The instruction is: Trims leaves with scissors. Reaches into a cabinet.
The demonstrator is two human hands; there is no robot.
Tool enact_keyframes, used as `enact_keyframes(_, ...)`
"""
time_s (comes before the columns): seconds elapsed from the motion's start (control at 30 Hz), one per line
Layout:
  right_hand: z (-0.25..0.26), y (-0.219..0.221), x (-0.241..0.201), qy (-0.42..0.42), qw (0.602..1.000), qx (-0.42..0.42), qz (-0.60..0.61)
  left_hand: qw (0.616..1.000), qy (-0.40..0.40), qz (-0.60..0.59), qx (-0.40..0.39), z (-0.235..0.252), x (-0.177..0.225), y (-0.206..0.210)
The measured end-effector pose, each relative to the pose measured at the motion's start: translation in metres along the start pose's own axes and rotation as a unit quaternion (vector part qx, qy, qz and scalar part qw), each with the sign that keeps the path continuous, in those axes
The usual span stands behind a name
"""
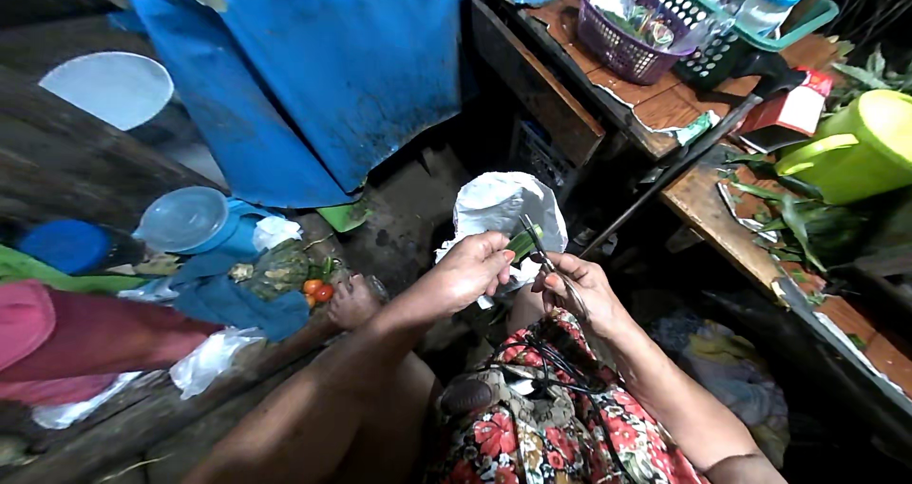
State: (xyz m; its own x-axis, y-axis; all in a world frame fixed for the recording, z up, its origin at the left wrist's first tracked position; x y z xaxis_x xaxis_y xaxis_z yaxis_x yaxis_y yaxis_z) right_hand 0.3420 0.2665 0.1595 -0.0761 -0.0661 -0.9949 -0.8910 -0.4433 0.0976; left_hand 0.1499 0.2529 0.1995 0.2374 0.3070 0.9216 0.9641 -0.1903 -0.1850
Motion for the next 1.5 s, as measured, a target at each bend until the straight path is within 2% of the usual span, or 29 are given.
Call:
enact_keyframes(0.37, 0.002, -0.004, 0.005, 0.032, 0.999, 0.032, 0.016, 1.0, -0.003, 0.023, -0.004, 0.007, -0.01, -0.002)
enact_keyframes(0.5, 0.003, -0.006, 0.01, 0.042, 0.997, 0.049, 0.032, 0.999, 0.003, -0.009, 0.033, 0.009, -0.01, -0.005)
enact_keyframes(0.73, -0.002, -0.004, 0.009, 0.012, 1.0, 0.014, 0.012, 0.996, 0.001, -0.024, 0.088, 0.008, -0.003, -0.013)
enact_keyframes(1.17, -0.004, 0.005, 0.003, -0.024, 0.998, -0.01, -0.063, 0.995, 0.05, -0.054, 0.064, 0.001, 0.001, -0.007)
enact_keyframes(1.5, -0.005, 0.009, -0.002, -0.025, 0.996, 0.005, -0.083, 0.999, 0.044, 0.016, 0.011, 0.001, -0.002, 0.001)
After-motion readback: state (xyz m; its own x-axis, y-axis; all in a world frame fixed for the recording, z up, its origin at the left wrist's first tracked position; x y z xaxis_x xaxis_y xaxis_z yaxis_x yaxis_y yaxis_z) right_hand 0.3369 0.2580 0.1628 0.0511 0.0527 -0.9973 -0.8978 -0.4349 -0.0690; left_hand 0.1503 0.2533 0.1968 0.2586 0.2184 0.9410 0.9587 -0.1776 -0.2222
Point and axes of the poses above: each hand's wrist, its own z-axis towards the middle knuckle, its own y-axis out of the palm, x = y × z, the point moved 4 cm from there along z, towards the middle knuckle, and after that the axes turned 6 degrees about x, right-handed, at the moved point
